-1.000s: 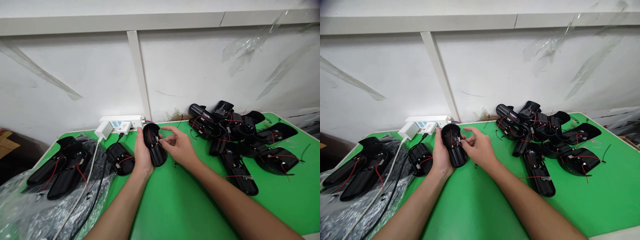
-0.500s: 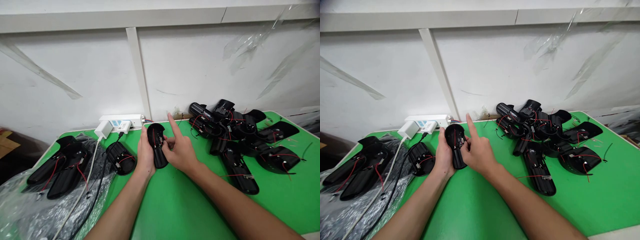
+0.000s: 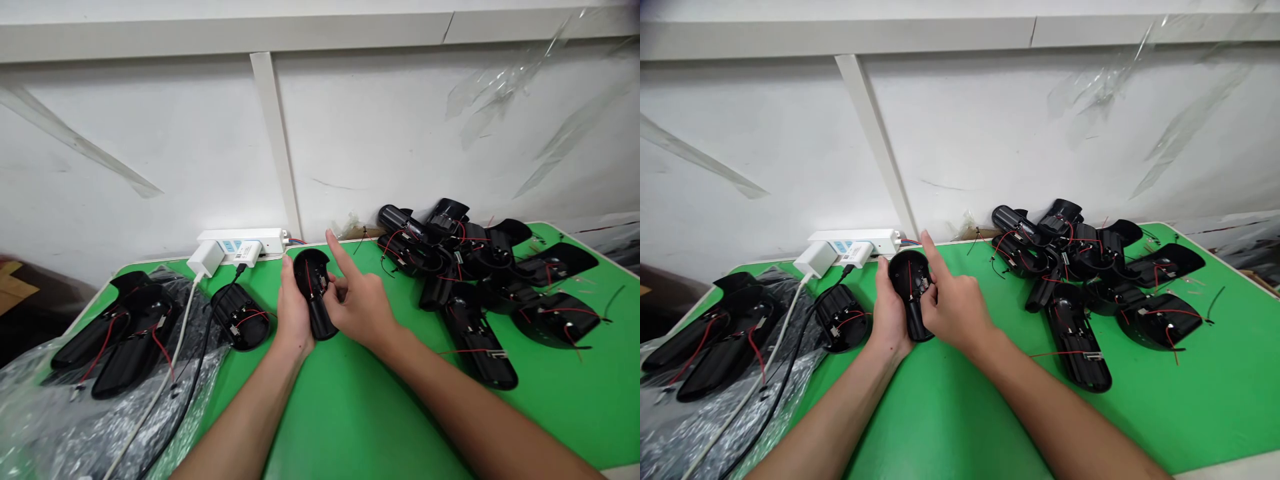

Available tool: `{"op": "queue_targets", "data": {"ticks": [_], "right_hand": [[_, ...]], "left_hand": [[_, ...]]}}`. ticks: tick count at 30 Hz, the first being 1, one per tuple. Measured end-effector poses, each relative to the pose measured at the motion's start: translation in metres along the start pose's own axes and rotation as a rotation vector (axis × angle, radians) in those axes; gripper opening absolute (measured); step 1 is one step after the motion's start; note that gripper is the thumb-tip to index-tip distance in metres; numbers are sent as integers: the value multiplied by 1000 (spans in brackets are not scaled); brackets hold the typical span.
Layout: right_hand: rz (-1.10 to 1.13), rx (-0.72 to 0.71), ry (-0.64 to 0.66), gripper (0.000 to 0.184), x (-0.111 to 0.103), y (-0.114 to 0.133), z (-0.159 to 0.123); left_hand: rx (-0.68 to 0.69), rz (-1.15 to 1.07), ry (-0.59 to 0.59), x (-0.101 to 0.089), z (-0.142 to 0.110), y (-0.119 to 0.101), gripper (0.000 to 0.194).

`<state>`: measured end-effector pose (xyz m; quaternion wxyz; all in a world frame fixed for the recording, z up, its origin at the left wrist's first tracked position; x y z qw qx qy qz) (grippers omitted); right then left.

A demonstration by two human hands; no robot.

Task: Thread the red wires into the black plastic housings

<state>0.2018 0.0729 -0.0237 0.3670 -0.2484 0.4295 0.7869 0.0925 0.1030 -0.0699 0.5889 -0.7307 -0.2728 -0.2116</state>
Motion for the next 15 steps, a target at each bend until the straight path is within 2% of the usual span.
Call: {"op": "queue_targets", "data": {"ticks": [4, 8, 13, 15], "right_hand": [[63, 38, 0, 84, 1, -6, 1], [100, 7, 59, 80, 3, -7, 3], [133, -6, 160, 85, 4, -7, 5], [132, -22, 194, 85, 5, -7, 5]], "left_hand": [[14, -8, 1, 0, 1, -1, 70], [65, -16, 13, 1, 1, -4, 69], [-34, -51, 43, 3, 0, -1, 66], [-35, -59, 71, 4, 0, -2, 63]]}}
Point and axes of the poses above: each hand's wrist, its own z-axis towards the middle knuckle, its own x-axis out of the palm, y = z × x, the point moved 6 cm from there along z, towards the middle knuckle, and after that the axes turned 9 degrees about -z, right-handed, at the moved point
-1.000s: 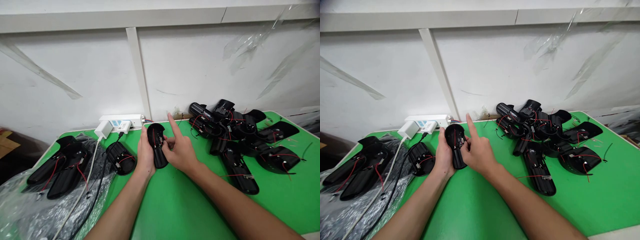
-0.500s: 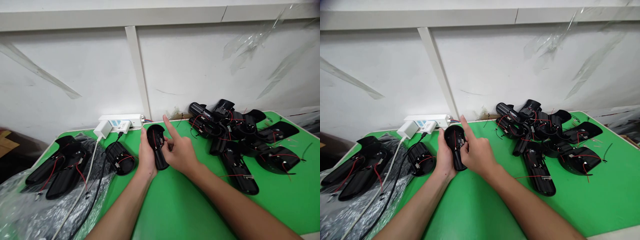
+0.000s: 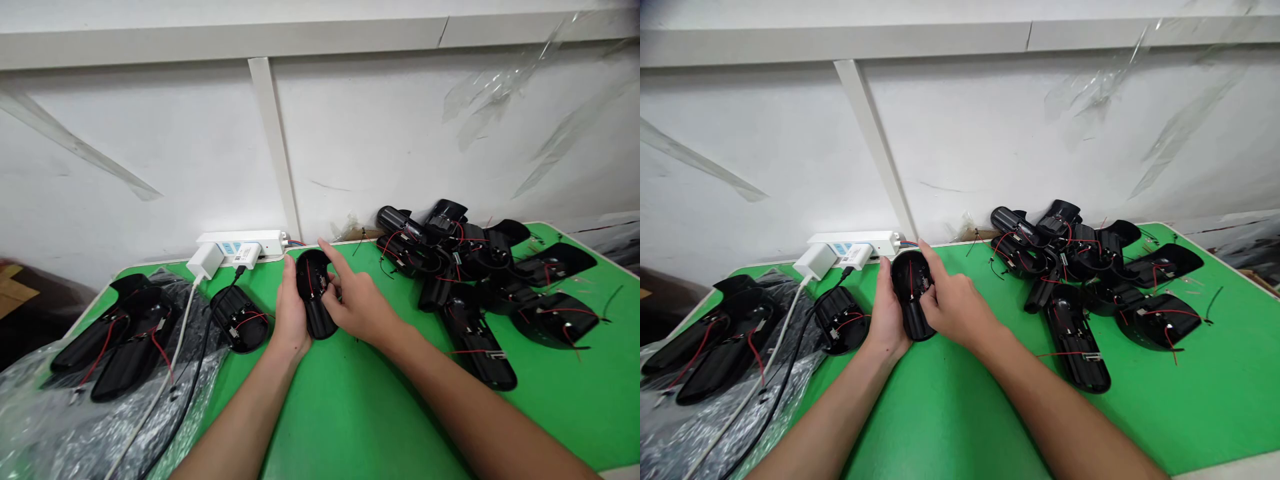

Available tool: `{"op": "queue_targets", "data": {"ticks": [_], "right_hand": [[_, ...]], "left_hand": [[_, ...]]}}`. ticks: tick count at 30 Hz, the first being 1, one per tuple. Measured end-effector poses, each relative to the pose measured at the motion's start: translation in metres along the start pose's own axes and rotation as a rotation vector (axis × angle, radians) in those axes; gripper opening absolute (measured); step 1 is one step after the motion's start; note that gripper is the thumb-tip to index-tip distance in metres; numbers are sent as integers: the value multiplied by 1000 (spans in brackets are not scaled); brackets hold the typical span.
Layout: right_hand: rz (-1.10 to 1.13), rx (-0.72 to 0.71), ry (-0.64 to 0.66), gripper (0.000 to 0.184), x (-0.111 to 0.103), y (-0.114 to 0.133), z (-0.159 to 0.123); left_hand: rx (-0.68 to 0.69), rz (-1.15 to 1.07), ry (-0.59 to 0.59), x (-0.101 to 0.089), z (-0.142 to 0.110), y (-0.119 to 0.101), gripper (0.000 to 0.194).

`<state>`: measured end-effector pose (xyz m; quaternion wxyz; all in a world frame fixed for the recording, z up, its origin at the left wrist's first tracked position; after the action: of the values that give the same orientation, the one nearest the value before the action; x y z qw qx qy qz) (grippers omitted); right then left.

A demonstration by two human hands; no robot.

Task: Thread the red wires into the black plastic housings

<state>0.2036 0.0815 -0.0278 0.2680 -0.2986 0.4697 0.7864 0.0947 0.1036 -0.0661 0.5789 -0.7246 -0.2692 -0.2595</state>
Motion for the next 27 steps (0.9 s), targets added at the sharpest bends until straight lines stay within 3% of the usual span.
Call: {"op": "queue_targets", "data": {"ticks": [6, 15, 19, 23, 27], "right_hand": [[8, -14, -10, 93, -4, 1, -1], [-117, -102, -17, 98, -7, 12, -2], [-162, -108, -26, 96, -7, 15, -2], [-74, -44, -53, 92, -4, 10, -3], [166, 88, -125, 83, -2, -1, -2]], "left_hand": [[-16, 3, 46, 2, 2, -1, 61], [-63, 106, -115, -5, -1, 3, 65], [-23, 138, -82, -4, -1, 3, 67], [-6, 90, -62, -6, 2, 3, 66], [57, 86, -73, -8, 5, -2, 70]]}}
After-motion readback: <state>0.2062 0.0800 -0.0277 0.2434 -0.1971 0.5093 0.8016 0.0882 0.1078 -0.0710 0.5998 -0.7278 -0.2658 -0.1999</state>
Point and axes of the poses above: each hand's wrist, its own z-axis towards the middle knuckle, its own x-axis out of the palm, y = z × x, the point moved 6 cm from there along z, towards the middle knuckle, and after that the axes turned 9 degrees about -z, right-handed, at the moved point
